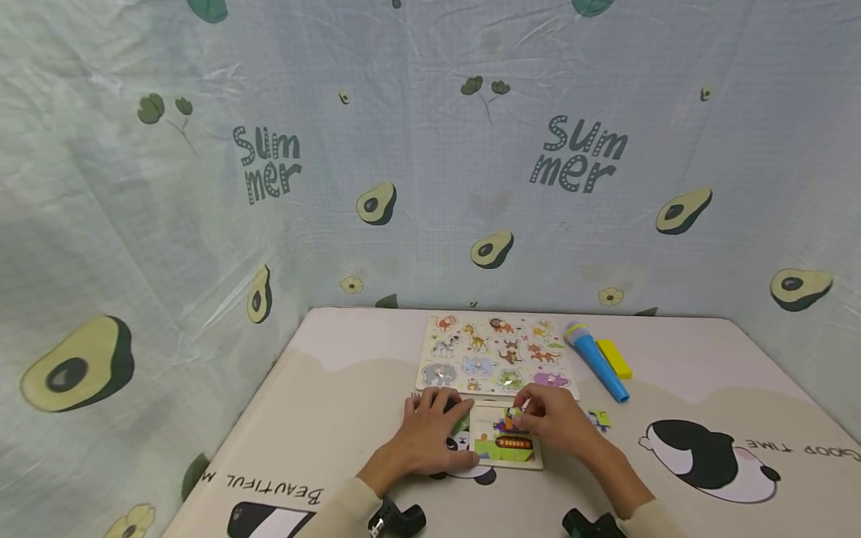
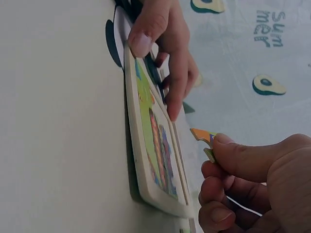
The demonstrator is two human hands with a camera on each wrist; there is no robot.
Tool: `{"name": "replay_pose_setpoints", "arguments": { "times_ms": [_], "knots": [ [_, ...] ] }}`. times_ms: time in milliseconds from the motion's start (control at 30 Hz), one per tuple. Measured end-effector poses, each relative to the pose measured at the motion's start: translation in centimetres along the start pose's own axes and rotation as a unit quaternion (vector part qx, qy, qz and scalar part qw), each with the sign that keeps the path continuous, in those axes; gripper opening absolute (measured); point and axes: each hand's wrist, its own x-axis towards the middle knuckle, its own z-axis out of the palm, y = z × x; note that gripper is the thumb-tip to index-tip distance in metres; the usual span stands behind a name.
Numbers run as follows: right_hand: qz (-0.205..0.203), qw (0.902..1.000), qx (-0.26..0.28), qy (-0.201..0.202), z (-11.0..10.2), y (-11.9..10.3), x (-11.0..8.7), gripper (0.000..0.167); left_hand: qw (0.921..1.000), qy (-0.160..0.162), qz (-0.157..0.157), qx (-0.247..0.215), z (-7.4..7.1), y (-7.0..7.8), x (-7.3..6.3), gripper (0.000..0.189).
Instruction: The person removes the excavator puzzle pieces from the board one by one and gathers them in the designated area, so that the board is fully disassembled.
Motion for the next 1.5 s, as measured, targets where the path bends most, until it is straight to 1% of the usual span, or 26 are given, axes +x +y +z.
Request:
{"name": "replay_pose_setpoints", "arguments": {
  "times_ms": [333,500,633,733,867,1033,1267,1367,1500],
  "knots": [
    [0.057,0.9977,0.013,0.034,-1.5,1.5,-1.3,0.010,1.0000,-0.001,0.000,-0.001,-0.2,0.1,0.0,0.086],
    [0.065,0.9969,0.010,0.044,-2.1,2.6,-2.0,0.011,1.0000,-0.006,-0.003,0.002,-0.2,0.1,0.0,0.086],
    [0.067,0.9965,0.019,0.045,-2.4,3.3,-2.2,0.012,1.0000,-0.005,-0.002,0.007,-0.1,0.0,0.1,0.086],
    [0.073,0.9965,0.022,0.037,-2.4,3.5,-2.3,0.012,1.0000,-0.003,0.000,0.008,-0.1,-0.1,0.1,0.086],
    [0.093,0.9953,0.020,0.021,-2.4,3.5,-2.3,0.012,1.0000,0.000,0.002,0.003,-0.1,0.0,0.1,0.086],
    [0.107,0.9941,0.017,0.005,-2.5,3.4,-2.3,0.013,1.0000,-0.001,-0.001,0.007,0.0,0.0,0.0,0.086],
    [0.119,0.9927,0.015,-0.010,-2.9,3.6,-2.3,0.016,1.0000,0.000,-0.002,0.007,-0.2,0.1,0.0,0.086],
    [0.134,0.9907,0.014,-0.017,-3.0,3.4,-2.3,0.017,1.0000,-0.001,-0.001,0.007,-0.2,0.1,0.0,0.086],
    [0.152,0.9882,-0.007,-0.014,-2.9,3.3,-2.1,0.019,1.0000,0.000,-0.001,0.005,-0.3,0.1,-0.1,0.086]
  ]
}}
